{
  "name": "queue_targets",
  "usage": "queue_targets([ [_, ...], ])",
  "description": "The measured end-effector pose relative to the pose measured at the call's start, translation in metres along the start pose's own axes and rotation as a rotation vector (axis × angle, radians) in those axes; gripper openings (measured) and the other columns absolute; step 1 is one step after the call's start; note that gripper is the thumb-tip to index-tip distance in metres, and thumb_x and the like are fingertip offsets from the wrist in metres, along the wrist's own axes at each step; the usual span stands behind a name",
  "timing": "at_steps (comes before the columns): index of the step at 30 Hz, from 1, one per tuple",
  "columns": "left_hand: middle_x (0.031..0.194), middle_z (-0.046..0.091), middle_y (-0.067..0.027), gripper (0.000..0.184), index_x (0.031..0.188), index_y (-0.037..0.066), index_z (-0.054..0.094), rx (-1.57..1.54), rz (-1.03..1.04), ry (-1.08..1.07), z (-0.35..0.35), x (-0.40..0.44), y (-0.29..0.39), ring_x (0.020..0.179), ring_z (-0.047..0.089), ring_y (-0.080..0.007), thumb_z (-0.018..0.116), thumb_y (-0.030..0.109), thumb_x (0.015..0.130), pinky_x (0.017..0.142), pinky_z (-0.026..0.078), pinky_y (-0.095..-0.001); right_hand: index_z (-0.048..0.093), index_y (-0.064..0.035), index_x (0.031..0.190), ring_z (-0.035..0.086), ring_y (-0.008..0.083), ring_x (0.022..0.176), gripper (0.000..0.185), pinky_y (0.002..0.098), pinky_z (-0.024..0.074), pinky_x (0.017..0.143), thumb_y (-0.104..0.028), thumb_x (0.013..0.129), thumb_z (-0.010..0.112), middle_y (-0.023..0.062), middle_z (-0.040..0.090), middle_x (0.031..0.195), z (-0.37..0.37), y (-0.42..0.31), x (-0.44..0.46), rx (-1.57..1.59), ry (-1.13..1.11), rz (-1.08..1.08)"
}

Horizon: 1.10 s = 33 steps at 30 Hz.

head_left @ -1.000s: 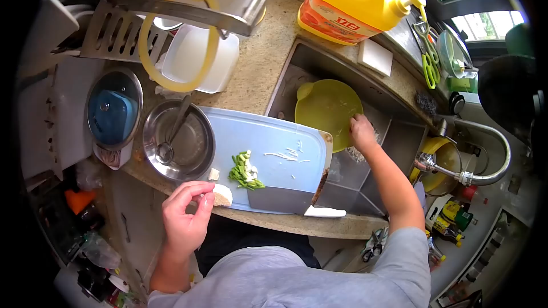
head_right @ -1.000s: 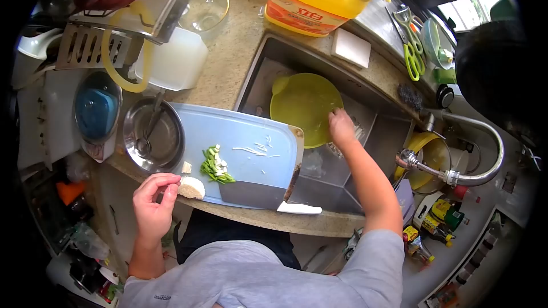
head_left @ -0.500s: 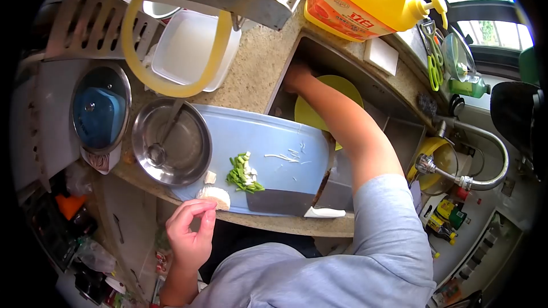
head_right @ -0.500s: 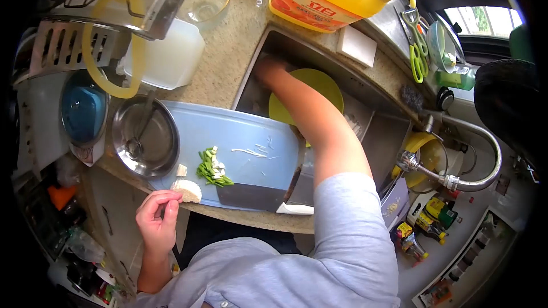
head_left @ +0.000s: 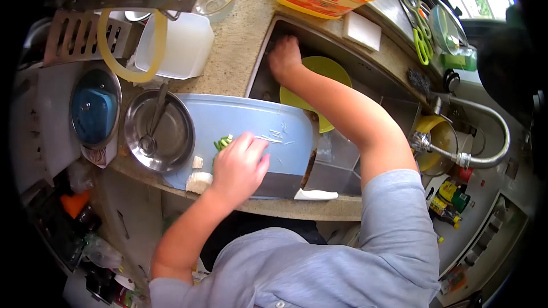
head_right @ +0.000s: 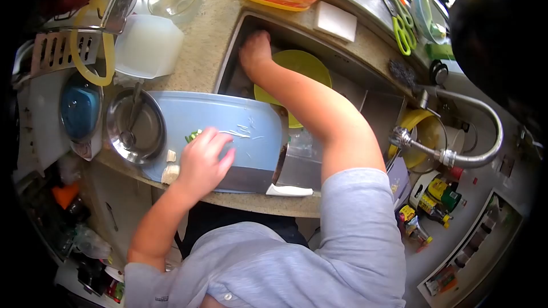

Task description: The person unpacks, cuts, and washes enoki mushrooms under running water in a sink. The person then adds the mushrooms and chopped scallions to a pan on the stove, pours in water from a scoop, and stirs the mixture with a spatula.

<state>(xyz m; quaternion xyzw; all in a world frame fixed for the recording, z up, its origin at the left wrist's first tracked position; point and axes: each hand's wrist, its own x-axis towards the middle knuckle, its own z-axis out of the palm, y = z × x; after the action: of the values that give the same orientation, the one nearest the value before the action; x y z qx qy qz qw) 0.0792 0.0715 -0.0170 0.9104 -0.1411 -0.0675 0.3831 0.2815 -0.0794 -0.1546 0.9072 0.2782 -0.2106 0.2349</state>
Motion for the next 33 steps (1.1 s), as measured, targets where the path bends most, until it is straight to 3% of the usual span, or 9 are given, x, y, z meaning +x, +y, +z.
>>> queue_targets([
  [4,0.082,0.061,-0.0126,0.016,0.084,0.005,0.063,0.243,0.075,-0.173,0.032,0.027,0.000,0.077,0.066,-0.0317,0.072,0.011,0.073,0.067,0.055,-0.0421,0.071,-0.0091,0.095,0.063,0.0268,0.097,0.018,0.0376,0.0475,0.078,-0.019,0.088,0.058,0.0097,0.068,0.099,-0.006,0.033,-0.074,0.174,0.292,0.190],
  [7,0.082,0.065,-0.0153,0.015,0.078,0.003,0.065,0.438,0.197,-0.346,0.040,0.039,0.003,0.075,0.068,-0.0330,0.074,0.012,0.070,0.068,0.057,-0.0413,0.069,-0.0034,0.089,0.065,0.0363,0.094,0.017,0.0452,0.0522,0.082,-0.019,0.082,0.067,0.0168,0.068,0.092,0.021,0.057,-0.153,0.674,0.399,0.456],
  [13,0.077,0.066,-0.0140,0.015,0.073,0.004,0.065,0.483,0.265,-0.385,0.041,0.052,0.010,0.070,0.068,-0.0306,0.074,0.015,0.067,0.066,0.057,-0.0417,0.070,-0.0024,0.086,0.070,0.0377,0.089,0.025,0.0452,0.0548,0.082,-0.027,0.080,0.070,0.0204,0.072,0.089,0.183,0.032,-0.259,1.295,0.013,1.021],
  [19,0.067,0.064,-0.0107,0.013,0.074,-0.001,0.065,-0.059,-0.083,-0.414,0.072,0.092,0.124,0.060,0.062,-0.0210,0.068,0.012,0.074,0.058,0.050,-0.0342,0.071,-0.0043,0.090,0.069,0.0370,0.093,0.026,0.0462,0.0544,0.084,-0.027,0.079,0.072,0.0195,0.072,0.093,0.240,0.019,-0.271,1.441,0.080,1.359],
  [21,0.065,0.063,-0.0112,0.015,0.078,-0.001,0.067,-0.265,-0.194,-0.353,0.127,0.104,0.141,0.061,0.062,-0.0178,0.069,0.014,0.077,0.060,0.051,-0.0329,0.072,-0.0062,0.095,0.069,0.0364,0.093,0.026,0.0459,0.0542,0.083,-0.026,0.079,0.072,0.0184,0.072,0.092,0.261,0.010,-0.263,1.063,0.467,1.601],
  [25,0.075,0.069,-0.0186,0.016,0.082,-0.002,0.070,-0.145,-0.241,-0.380,0.277,0.120,0.142,0.071,0.069,-0.0340,0.067,0.014,0.080,0.071,0.055,-0.0428,0.072,-0.0029,0.103,0.068,0.0389,0.098,0.027,0.0502,0.0526,0.087,-0.019,0.081,0.069,0.0204,0.071,0.102,0.277,0.019,-0.259,1.202,0.454,1.654],
  [28,0.084,0.071,-0.0233,0.017,0.082,-0.001,0.071,0.026,-0.194,-0.289,0.371,0.124,0.111,0.078,0.069,-0.0402,0.067,0.015,0.081,0.075,0.054,-0.0467,0.073,-0.0010,0.099,0.066,0.0421,0.099,0.024,0.0494,0.0504,0.087,-0.019,0.087,0.063,0.0289,0.068,0.105,0.284,0.028,-0.263,1.816,0.415,1.526],
  [30,0.093,0.071,-0.0257,0.019,0.084,-0.001,0.071,0.110,0.009,0.042,0.399,0.126,0.100,0.086,0.069,-0.0404,0.068,0.017,0.082,0.079,0.054,-0.0480,0.073,-0.0004,0.099,0.066,0.0422,0.099,0.025,0.0496,0.0510,0.085,-0.019,0.087,0.061,0.0280,0.068,0.106,0.290,0.023,-0.258,1.794,0.424,1.580],
  [33,0.098,0.071,-0.0252,0.030,0.103,0.000,0.069,0.041,-0.242,-0.218,0.409,0.142,0.093,0.094,0.068,-0.0423,0.069,0.023,0.083,0.085,0.053,-0.0461,0.072,0.0016,0.095,0.067,0.0425,0.099,0.025,0.0500,0.0525,0.083,-0.018,0.089,0.058,0.0263,0.069,0.105,0.296,0.021,-0.252,1.755,0.438,1.645],
])
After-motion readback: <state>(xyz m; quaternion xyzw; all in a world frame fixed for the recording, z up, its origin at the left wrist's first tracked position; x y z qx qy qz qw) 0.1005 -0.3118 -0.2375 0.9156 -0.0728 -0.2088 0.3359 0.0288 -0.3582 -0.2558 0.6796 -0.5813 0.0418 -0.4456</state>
